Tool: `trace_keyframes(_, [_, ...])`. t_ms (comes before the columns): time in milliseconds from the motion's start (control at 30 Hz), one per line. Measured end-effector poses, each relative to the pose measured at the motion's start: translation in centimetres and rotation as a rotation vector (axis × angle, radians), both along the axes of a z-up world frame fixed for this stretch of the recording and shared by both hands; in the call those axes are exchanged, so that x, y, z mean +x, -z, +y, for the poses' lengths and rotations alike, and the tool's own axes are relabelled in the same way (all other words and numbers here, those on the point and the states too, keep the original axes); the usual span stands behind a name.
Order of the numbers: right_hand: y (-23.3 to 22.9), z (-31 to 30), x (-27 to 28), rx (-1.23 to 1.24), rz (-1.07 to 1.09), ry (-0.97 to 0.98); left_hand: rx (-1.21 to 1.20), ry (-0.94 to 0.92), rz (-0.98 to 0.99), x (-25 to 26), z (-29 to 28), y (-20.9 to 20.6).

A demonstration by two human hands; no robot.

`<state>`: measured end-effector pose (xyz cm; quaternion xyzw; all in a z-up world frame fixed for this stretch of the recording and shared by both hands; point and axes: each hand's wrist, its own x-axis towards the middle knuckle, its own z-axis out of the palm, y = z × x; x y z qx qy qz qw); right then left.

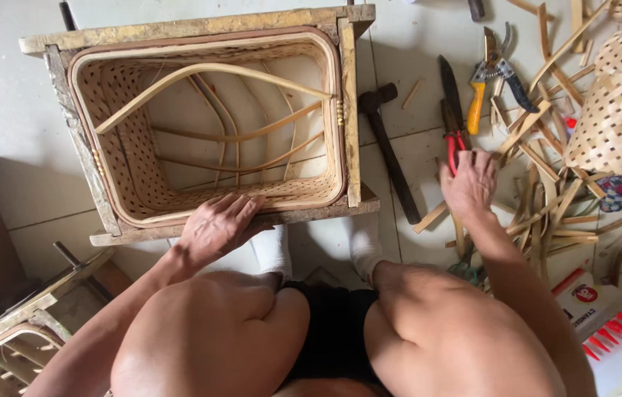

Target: The person weaves thin bamboo strips into a rectangular basket frame held in a wooden jig. They insert strips, bend them into place, and secure them using a hammer, pliers, and glue applied along the rim.

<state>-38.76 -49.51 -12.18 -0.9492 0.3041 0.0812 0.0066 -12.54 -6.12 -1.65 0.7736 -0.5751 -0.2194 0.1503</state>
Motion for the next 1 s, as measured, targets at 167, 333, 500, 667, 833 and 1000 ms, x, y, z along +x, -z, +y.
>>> trace_keyframes(167, [-0.9, 2.6, 3.0, 0.267, -0.407, -0.105, -0.039, -0.009, -0.031, -0.1, -1.8, -1.6])
trace_keyframes(333, [-3.7, 0.7, 6.0, 0.494, -0.488, -0.221, -0.126, -0.111, 0.005, -0.3, -3.3, -2.4])
trace_keyframes(500, [-2.4, -11.7, 8.7, 0.536, -0.419, 0.188, 0.001, -0.108, -0.053, -0.6, -3.2, -1.1])
trace_keyframes(667, [4.5, -24.6, 11.2, 0.1, -0.387, 0.208, 0.071, -0.087, -0.154, -0.7, -3.0, 0.3])
trace_keyframes(833, [2.9, -27.7, 13.5, 0.545, 0.127, 0.678, -0.03, -0.153, -0.201, -0.9, -3.8, 0.6])
trace_keyframes(1000, [1.9, -26.1, 19.0, 0.117, -0.276, 0.069, 0.03, -0.15, -0.148, -1.0, -3.5, 1.2])
